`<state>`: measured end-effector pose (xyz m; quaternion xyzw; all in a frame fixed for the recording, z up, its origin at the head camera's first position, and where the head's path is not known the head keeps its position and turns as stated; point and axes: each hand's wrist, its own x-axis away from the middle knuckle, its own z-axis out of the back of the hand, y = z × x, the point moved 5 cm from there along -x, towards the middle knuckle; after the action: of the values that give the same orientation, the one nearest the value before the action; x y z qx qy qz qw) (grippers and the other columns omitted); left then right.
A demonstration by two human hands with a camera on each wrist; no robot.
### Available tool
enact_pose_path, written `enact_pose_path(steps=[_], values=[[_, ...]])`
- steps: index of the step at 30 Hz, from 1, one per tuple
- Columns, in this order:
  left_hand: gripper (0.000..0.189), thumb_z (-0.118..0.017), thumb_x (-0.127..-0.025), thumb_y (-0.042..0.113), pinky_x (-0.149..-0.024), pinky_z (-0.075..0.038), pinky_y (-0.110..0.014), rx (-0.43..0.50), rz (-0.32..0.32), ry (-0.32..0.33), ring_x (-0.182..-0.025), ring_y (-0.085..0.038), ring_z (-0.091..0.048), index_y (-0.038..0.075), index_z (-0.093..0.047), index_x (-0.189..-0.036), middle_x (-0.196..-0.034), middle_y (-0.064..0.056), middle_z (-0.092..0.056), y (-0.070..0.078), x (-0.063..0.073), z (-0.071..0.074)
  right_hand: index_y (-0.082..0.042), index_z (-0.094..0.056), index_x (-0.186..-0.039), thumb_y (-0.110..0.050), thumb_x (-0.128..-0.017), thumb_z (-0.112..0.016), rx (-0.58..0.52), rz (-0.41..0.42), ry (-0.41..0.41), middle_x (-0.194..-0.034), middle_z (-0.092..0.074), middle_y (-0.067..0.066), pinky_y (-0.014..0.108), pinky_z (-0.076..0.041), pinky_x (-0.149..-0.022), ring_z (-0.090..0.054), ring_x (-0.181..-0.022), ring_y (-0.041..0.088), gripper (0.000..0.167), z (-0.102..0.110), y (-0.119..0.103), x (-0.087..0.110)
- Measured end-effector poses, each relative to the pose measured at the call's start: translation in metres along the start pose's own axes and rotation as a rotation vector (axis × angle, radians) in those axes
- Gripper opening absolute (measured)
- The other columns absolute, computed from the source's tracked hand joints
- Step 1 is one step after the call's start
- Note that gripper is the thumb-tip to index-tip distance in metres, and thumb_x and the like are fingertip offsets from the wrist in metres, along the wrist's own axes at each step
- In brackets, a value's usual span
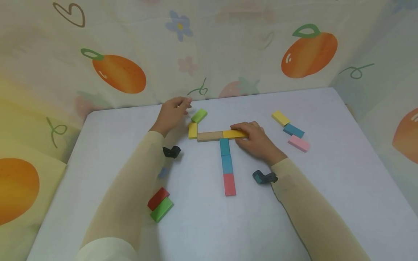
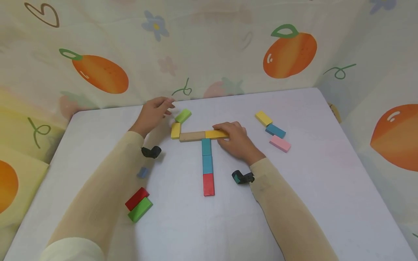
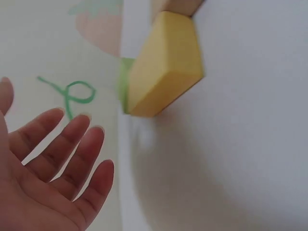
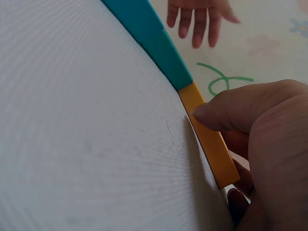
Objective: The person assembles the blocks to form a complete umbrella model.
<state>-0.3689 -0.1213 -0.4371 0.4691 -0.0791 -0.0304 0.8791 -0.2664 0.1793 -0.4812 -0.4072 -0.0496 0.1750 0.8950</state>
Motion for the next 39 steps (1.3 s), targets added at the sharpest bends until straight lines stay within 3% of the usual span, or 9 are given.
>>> enact_pose_path(steps=[5, 13, 17, 24, 32, 35, 39], values=[[0.065, -0.052, -0.108, 0.068, -0.101, -0.052, -0.045, 0.098, -0.092, 0.029, -0.115, -0.023, -0.068, 0.018, -0.067, -0.147, -0.133, -0.006, -0.072, 0.005, 0.011, 0.018, -0.016, -0.063, -0.153, -0.017, -0.107, -0.069, -0.006, -0.007, -0.005, -0.149, -0.063, 0.001, 0.054, -0.038, -0.11, -0.043, -0.136, 0.027, 0.046, 0.0, 0.0, 0.0], [0.073, -0.035, -0.108, 0.075, -0.105, -0.052, -0.047, 0.216, -0.121, 0.022, -0.123, -0.029, -0.066, 0.025, -0.059, -0.157, -0.14, -0.002, -0.07, 0.004, 0.035, 0.046, -0.015, -0.063, -0.153, -0.017, -0.108, -0.068, -0.005, 0.003, -0.008, -0.15, -0.062, 0.002, 0.055, -0.037, -0.11, -0.043, -0.137, 0.027, 0.046, 0.001, -0.001, 0.0], [0.077, -0.028, -0.11, 0.074, -0.104, -0.053, -0.046, 0.266, -0.152, 0.027, -0.126, -0.036, -0.064, 0.022, -0.054, -0.161, -0.143, -0.007, -0.069, -0.001, 0.048, 0.056, -0.016, -0.063, -0.153, -0.017, -0.108, -0.068, 0.001, -0.002, -0.01, -0.15, -0.062, 0.001, 0.054, -0.037, -0.11, -0.043, -0.137, 0.027, 0.046, 0.0, 0.0, 0.0], [0.073, -0.033, -0.112, 0.068, -0.099, -0.053, -0.039, 0.422, -0.178, 0.073, -0.127, -0.04, -0.062, 0.017, -0.053, -0.161, -0.144, -0.016, -0.067, -0.028, 0.077, 0.069, -0.017, -0.062, -0.153, -0.018, -0.108, -0.068, 0.005, -0.003, -0.01, -0.15, -0.062, 0.001, 0.055, -0.037, -0.111, -0.043, -0.137, 0.027, 0.046, -0.001, 0.001, -0.001], [0.068, -0.031, -0.114, 0.064, -0.106, -0.048, -0.043, 0.364, -0.165, 0.161, -0.134, -0.037, -0.055, 0.021, -0.05, -0.163, -0.149, -0.015, -0.063, -0.063, 0.104, 0.083, -0.018, -0.063, -0.153, -0.018, -0.107, -0.069, 0.009, -0.001, 0.0, -0.149, -0.063, 0.0, 0.055, -0.037, -0.11, -0.043, -0.137, 0.026, 0.046, -0.002, 0.002, -0.002], [0.068, -0.035, -0.114, 0.064, -0.107, -0.046, -0.043, 0.461, -0.137, 0.171, -0.136, -0.038, -0.053, 0.02, -0.05, -0.163, -0.151, -0.018, -0.061, -0.077, 0.108, 0.086, -0.018, -0.064, -0.152, -0.018, -0.107, -0.069, 0.015, -0.004, 0.005, -0.149, -0.063, -0.001, 0.054, -0.037, -0.11, -0.044, -0.137, 0.026, 0.046, -0.001, 0.002, -0.001], [0.07, -0.044, -0.112, 0.064, -0.107, -0.047, -0.04, 0.682, -0.1, 0.169, -0.137, -0.037, -0.052, 0.015, -0.051, -0.161, -0.154, -0.022, -0.056, -0.098, 0.11, 0.086, -0.018, -0.063, -0.153, -0.019, -0.107, -0.069, 0.017, -0.008, 0.001, -0.15, -0.062, -0.001, 0.054, -0.037, -0.11, -0.043, -0.137, 0.026, 0.046, -0.002, 0.003, -0.002]])
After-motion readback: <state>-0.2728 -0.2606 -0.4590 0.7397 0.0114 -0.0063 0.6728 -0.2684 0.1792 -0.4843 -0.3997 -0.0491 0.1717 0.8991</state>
